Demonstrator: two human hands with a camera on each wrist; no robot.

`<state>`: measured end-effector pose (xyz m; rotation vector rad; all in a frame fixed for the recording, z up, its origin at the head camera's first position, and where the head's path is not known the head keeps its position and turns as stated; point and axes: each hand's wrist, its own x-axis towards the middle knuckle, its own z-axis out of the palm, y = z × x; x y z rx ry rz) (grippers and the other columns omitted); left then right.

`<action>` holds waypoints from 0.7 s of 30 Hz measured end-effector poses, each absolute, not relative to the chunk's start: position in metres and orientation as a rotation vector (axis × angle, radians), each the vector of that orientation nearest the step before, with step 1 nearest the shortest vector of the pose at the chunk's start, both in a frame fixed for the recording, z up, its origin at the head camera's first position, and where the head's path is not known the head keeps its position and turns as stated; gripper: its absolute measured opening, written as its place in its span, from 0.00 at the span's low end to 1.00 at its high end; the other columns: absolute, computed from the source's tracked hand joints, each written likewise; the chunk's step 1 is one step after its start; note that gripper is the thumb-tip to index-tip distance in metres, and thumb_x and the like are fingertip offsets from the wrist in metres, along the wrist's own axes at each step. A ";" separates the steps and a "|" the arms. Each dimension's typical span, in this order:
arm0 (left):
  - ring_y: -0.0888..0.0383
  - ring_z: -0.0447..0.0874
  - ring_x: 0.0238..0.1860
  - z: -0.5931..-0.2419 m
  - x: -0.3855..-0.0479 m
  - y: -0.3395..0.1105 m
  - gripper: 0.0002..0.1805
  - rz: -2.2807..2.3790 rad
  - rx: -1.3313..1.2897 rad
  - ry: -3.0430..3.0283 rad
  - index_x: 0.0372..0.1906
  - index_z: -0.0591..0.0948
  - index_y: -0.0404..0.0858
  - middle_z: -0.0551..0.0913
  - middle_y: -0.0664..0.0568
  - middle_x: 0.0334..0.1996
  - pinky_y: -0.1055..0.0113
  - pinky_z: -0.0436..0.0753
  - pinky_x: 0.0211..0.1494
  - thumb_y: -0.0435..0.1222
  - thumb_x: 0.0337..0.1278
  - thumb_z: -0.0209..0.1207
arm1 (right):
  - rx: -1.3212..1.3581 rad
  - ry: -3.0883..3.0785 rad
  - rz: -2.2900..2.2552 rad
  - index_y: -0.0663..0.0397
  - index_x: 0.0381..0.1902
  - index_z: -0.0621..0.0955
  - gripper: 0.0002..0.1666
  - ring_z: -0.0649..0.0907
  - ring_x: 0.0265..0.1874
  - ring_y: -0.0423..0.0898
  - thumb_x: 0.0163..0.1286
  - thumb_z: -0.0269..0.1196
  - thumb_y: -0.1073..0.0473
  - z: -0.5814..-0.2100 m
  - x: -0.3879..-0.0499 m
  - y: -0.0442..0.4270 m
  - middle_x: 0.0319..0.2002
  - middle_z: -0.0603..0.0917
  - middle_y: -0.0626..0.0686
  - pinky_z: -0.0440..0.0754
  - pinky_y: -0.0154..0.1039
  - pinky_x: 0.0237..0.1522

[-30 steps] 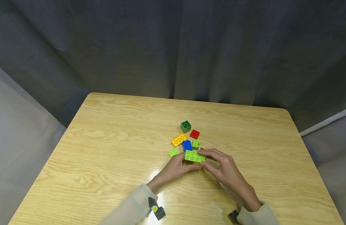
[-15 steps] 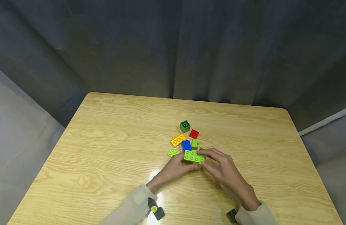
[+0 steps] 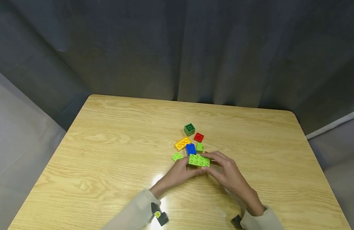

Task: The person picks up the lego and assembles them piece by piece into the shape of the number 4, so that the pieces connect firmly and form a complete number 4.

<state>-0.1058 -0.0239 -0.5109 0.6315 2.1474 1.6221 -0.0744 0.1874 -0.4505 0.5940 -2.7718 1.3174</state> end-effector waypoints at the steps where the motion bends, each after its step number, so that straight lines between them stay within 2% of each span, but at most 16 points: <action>1: 0.62 0.76 0.66 -0.511 -0.106 -0.024 0.24 1.623 0.633 2.150 0.66 0.81 0.47 0.83 0.58 0.63 0.60 0.72 0.71 0.47 0.69 0.67 | 0.590 -2.768 1.325 0.54 0.61 0.84 0.26 0.85 0.55 0.52 0.65 0.75 0.63 -0.451 -0.075 0.186 0.55 0.85 0.52 0.86 0.48 0.52; 5: 0.62 0.76 0.66 -0.511 -0.106 -0.024 0.25 1.621 0.648 2.157 0.66 0.81 0.45 0.83 0.57 0.63 0.61 0.71 0.72 0.46 0.68 0.68 | 0.563 -2.775 1.307 0.55 0.59 0.85 0.25 0.86 0.53 0.53 0.65 0.75 0.64 -0.452 -0.075 0.184 0.55 0.85 0.54 0.87 0.49 0.50; 11: 0.62 0.76 0.66 -0.510 -0.103 -0.023 0.25 1.627 0.659 2.153 0.66 0.81 0.44 0.82 0.56 0.63 0.61 0.71 0.72 0.45 0.69 0.68 | 0.563 -2.813 1.236 0.55 0.58 0.86 0.22 0.86 0.53 0.53 0.66 0.75 0.60 -0.446 -0.075 0.183 0.53 0.86 0.54 0.87 0.50 0.50; 21: 0.63 0.75 0.66 -0.509 -0.106 -0.021 0.25 1.633 0.664 2.151 0.67 0.81 0.45 0.82 0.56 0.64 0.63 0.71 0.72 0.44 0.69 0.68 | 0.551 -2.822 1.107 0.59 0.58 0.86 0.23 0.87 0.52 0.57 0.66 0.75 0.59 -0.441 -0.073 0.179 0.55 0.87 0.59 0.87 0.54 0.48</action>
